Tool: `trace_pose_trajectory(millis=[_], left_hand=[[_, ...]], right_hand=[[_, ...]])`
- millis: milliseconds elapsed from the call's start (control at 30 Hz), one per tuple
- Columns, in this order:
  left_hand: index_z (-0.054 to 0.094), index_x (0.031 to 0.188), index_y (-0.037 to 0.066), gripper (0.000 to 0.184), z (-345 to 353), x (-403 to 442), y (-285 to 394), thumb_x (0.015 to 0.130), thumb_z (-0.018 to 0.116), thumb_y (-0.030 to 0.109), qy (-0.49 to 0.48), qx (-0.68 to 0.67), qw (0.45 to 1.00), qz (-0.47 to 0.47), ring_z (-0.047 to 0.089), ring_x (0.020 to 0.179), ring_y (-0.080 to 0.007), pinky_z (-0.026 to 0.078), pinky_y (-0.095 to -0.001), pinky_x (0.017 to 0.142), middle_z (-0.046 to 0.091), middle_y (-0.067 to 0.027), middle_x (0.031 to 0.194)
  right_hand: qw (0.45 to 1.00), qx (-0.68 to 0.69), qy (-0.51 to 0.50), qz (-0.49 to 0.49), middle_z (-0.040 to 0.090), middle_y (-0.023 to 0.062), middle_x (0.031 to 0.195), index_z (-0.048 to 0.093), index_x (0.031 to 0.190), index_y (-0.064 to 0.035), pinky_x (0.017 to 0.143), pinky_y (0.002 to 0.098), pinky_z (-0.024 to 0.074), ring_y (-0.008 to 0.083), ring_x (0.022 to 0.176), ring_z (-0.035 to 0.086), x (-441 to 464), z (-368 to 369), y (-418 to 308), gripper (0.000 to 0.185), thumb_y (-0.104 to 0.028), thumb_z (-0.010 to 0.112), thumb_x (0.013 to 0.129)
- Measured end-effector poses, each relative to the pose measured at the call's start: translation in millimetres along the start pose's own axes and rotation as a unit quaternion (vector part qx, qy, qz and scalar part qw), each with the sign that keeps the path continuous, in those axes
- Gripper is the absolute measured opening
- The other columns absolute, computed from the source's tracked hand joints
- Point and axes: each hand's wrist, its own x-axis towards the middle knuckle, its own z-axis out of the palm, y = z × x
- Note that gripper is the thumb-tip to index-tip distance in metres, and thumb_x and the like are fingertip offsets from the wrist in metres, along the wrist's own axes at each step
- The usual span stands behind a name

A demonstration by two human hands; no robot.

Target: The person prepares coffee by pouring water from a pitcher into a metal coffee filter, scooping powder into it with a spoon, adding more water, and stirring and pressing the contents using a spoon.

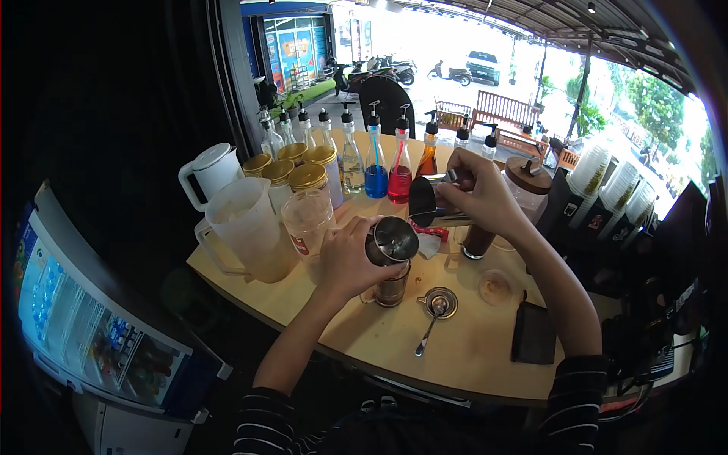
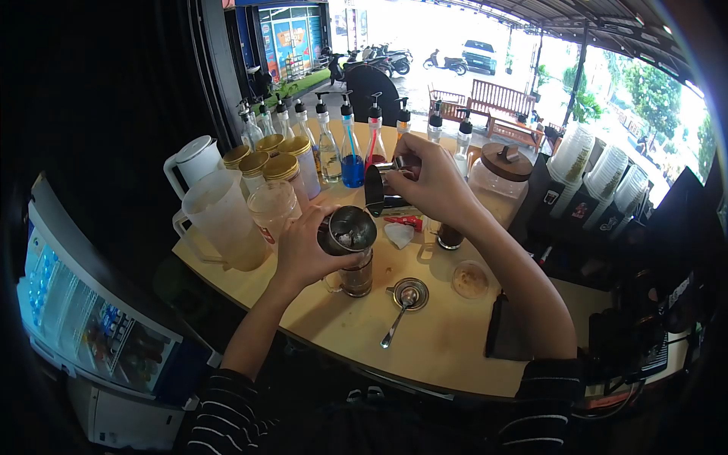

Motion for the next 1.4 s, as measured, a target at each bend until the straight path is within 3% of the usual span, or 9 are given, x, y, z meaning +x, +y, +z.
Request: trace_pose_trajectory(millis=[67,300,367,467,633,867,1133,1400], left_hand=[[0.058,0.116,0.007,0.080,0.8,-0.4,-0.8,0.053,0.084,0.051,0.001,-0.003,1.000,-0.001,0.063,0.092,-0.0220,0.043,-0.0365,0.086,0.063,-0.0062,0.102],[0.054,0.120,0.006,0.081,8.0,-1.2,-10.9,0.055,0.085,0.045,0.013,-0.073,0.997,-0.027,0.063,0.097,-0.0247,0.047,-0.0398,0.087,0.062,-0.0099,0.106],[0.054,0.120,0.006,0.081,7.5,-0.8,-11.8,0.055,0.085,0.043,0.023,-0.086,0.996,-0.022,0.063,0.097,-0.0256,0.048,-0.0398,0.086,0.062,-0.0116,0.107],[0.056,0.116,0.004,0.076,5.5,-0.1,-11.9,0.053,0.088,0.034,0.028,-0.108,0.993,-0.036,0.063,0.096,-0.0227,0.050,-0.0349,0.086,0.063,-0.0105,0.105],[0.056,0.119,0.002,0.078,1.3,2.9,-11.2,0.055,0.088,0.034,0.018,-0.145,0.988,-0.044,0.063,0.098,-0.0227,0.050,-0.0354,0.086,0.064,-0.0110,0.106],[0.056,0.118,0.002,0.077,-1.5,7.2,-9.3,0.057,0.089,0.035,-0.001,-0.158,0.986,-0.053,0.063,0.099,-0.0213,0.049,-0.0345,0.088,0.064,-0.0110,0.106],[0.056,0.120,0.002,0.081,7.8,1.9,-17.5,0.056,0.090,0.037,-0.014,-0.165,0.984,-0.066,0.063,0.100,-0.0216,0.049,-0.0347,0.088,0.064,-0.0123,0.108],[0.055,0.121,0.001,0.082,15.3,-6.1,-19.7,0.056,0.090,0.037,-0.021,-0.170,0.983,-0.063,0.062,0.100,-0.0212,0.048,-0.0346,0.089,0.064,-0.0125,0.108]], right_hand=[[0.994,0.106,0.014,-0.002,0.050,-0.0009,0.068,0.050,0.085,0.0006,0.051,0.0232,0.0320,0.0035,0.058,0.038,0.0,5.8,4.9,0.019,-0.008,0.067,0.081],[0.991,0.113,0.063,0.022,0.053,-0.0006,0.073,0.050,0.084,-0.0014,0.054,0.0197,0.0389,0.0013,0.064,0.048,-8.3,13.1,39.4,0.020,-0.008,0.069,0.082],[0.962,0.249,0.110,0.024,0.051,-0.0022,0.071,0.049,0.083,-0.0035,0.055,0.0183,0.0384,0.0009,0.065,0.048,-14.7,18.2,54.6,0.020,-0.007,0.068,0.083],[0.935,0.307,0.165,0.070,0.048,-0.0039,0.071,0.048,0.081,-0.0051,0.056,0.0179,0.0369,0.0008,0.065,0.045,-34.9,18.6,51.9,0.019,-0.007,0.067,0.085],[0.927,0.303,0.184,0.126,0.052,-0.0033,0.074,0.045,0.079,-0.0066,0.060,0.0175,0.0405,0.0016,0.068,0.048,-70.4,24.9,78.3,0.020,-0.005,0.064,0.086],[0.900,0.314,0.241,0.181,0.045,-0.0069,0.070,0.045,0.078,-0.0099,0.056,0.0167,0.0348,-0.0002,0.066,0.045,-110.2,55.4,133.9,0.022,-0.002,0.064,0.085],[0.883,0.328,0.287,0.175,0.049,-0.0064,0.071,0.046,0.080,-0.0100,0.054,0.0173,0.0338,0.0002,0.062,0.045,-131.1,83.1,165.3,0.020,-0.003,0.064,0.086],[0.860,0.386,0.270,0.195,0.055,-0.0029,0.072,0.046,0.085,-0.0100,0.054,0.0192,0.0397,0.0034,0.062,0.053,-140.4,92.2,179.1,0.015,-0.006,0.060,0.090]])
